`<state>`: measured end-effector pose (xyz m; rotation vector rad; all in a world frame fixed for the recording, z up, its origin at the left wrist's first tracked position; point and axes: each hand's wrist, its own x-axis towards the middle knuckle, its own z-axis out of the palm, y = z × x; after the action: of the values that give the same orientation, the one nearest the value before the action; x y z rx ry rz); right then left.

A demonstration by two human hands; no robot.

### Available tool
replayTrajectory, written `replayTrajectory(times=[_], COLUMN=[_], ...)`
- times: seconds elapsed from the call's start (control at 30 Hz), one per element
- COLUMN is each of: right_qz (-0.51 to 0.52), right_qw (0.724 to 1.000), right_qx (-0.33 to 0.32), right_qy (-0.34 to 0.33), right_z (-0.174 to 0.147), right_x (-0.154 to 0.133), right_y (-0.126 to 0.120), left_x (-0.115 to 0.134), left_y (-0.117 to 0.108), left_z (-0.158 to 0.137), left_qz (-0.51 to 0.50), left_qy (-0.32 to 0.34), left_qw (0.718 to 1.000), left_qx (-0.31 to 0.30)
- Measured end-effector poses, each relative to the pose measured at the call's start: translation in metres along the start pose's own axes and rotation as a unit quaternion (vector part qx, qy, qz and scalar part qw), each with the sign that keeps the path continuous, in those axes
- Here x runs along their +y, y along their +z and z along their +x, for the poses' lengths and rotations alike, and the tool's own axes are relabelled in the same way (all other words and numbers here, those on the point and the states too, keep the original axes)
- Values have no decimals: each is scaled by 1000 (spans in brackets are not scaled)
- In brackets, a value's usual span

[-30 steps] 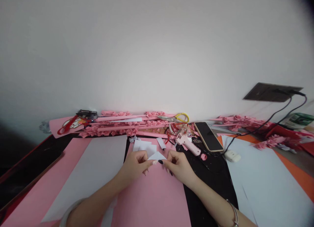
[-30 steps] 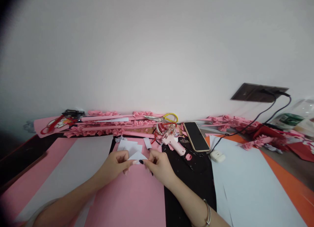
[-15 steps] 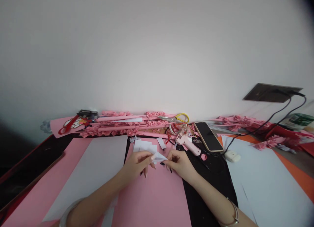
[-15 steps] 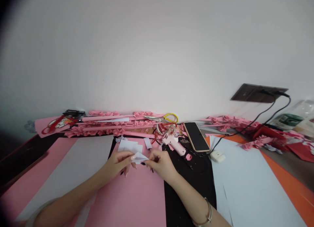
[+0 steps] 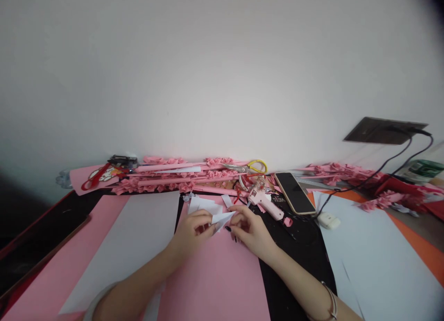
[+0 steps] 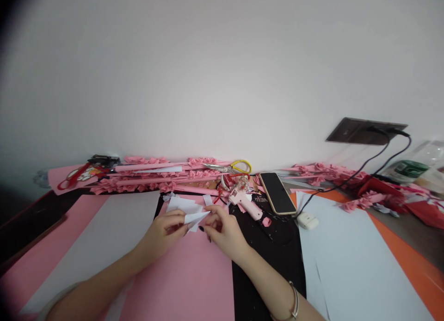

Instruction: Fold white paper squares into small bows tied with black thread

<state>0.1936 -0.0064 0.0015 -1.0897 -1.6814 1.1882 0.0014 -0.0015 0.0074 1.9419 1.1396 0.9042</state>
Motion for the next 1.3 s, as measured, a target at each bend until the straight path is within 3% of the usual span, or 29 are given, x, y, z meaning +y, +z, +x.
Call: replayTrajectory(times=[0.13,0.3,0.4,0.5,0.67,0.83,1.0,1.17,1.3], right_qz=[33,-49,-53,7,154,294,348,291,134], right_qw=[999,998,998,999,986,950,928,952,989], right_qx=[-16,-25,-15,-21,-18,-18,-60,-40,-11], right_qy=[-7,5,15,46,61,104,114,90,56], right_z=[-3,-5,-3,-1,3,2,1,3,3], right_x=[-1,-3,-1,2,5,3,2,2,1], right_y=[2,5,5,3,0,-3,-7,-5,-2], left_x=[1,0,2,5,1,-6,-4,-4,-3], left_y=[1,5,6,4,-1,-3,-5,-5,-3], left_z=[-2,-6,-7,-5,-1,1,1,2,2], left_qz=[43,68,41,-69,-276,-392,-465,-492,-427], left_qy=[28,42,7,-64,-139,-196,-218,-218,-215], left_qw=[999,997,999,996,951,898,857,841,875], left_qx=[16,-13,7,6,-32,-30,-37,-55,-75])
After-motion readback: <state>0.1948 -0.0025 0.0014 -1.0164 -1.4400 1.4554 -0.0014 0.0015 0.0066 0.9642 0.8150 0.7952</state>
